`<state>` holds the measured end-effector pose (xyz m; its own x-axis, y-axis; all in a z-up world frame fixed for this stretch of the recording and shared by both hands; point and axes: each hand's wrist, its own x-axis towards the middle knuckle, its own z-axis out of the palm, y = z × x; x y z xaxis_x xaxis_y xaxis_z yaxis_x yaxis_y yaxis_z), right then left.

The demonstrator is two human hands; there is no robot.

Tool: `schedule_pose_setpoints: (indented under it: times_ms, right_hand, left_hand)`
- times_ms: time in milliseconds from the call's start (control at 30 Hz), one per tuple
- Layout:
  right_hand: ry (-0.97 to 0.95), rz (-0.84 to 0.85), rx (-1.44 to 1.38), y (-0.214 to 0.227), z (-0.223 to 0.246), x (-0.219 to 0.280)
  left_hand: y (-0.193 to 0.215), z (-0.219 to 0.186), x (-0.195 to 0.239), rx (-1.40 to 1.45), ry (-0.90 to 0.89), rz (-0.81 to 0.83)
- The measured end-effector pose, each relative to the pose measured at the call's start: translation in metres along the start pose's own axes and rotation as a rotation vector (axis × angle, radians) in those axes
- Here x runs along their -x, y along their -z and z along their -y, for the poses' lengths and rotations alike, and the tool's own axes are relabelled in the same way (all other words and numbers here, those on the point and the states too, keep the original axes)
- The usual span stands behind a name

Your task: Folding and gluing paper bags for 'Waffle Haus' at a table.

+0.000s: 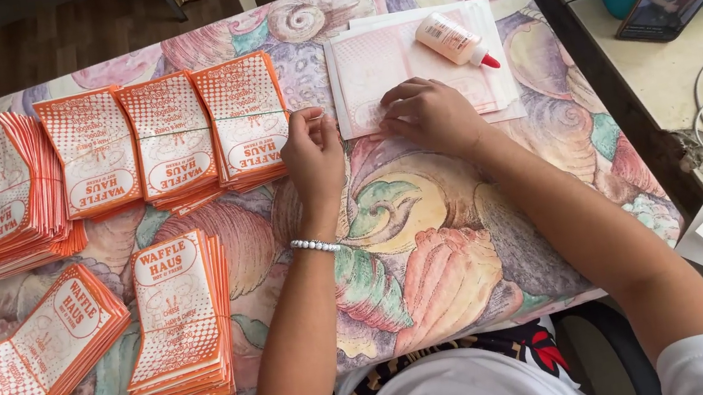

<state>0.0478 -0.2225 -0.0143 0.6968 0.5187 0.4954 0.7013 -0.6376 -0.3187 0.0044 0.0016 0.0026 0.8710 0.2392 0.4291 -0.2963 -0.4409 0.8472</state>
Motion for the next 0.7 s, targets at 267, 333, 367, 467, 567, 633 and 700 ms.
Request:
schedule_pose_setpoints:
  times_ms: [267,333,367,467,567,633,700]
  right_hand:
    - [-0.019,-0.009,0.018,0.007,0.016,-0.003]
    - [-0.026,-0.018,0.023,0.01,0.02,-0.006]
    - [-0.05,-0.014,-0.001,0.014,0.023,-0.007]
    - [-0.105,-0.038,-0.017,0.017,0.025,-0.007]
    - [-0.138,-0.078,0.001,0.008,0.021,-0.009]
    - [-0.141,-0.09,0.011,0.003,0.021,-0.01]
    - [-0.151,-0.096,-0.014,0.001,0.024,-0.012]
  left_hand:
    - [-0.045,0.035,-0.066,-0.488,0.263,0.344]
    - [-0.056,0.042,-0.077,-0.529,0.304,0.383]
    - [-0.061,0.046,-0.078,-0.524,0.315,0.367]
    - [-0.054,0.011,-0.075,-0.468,0.358,0.357]
    - [-0.047,-0.011,-0.076,-0.418,0.411,0.343]
    - [-0.047,-0.015,-0.078,-0.417,0.432,0.324]
    - [-0.047,-0.02,-0.08,-0.286,0.415,0.219]
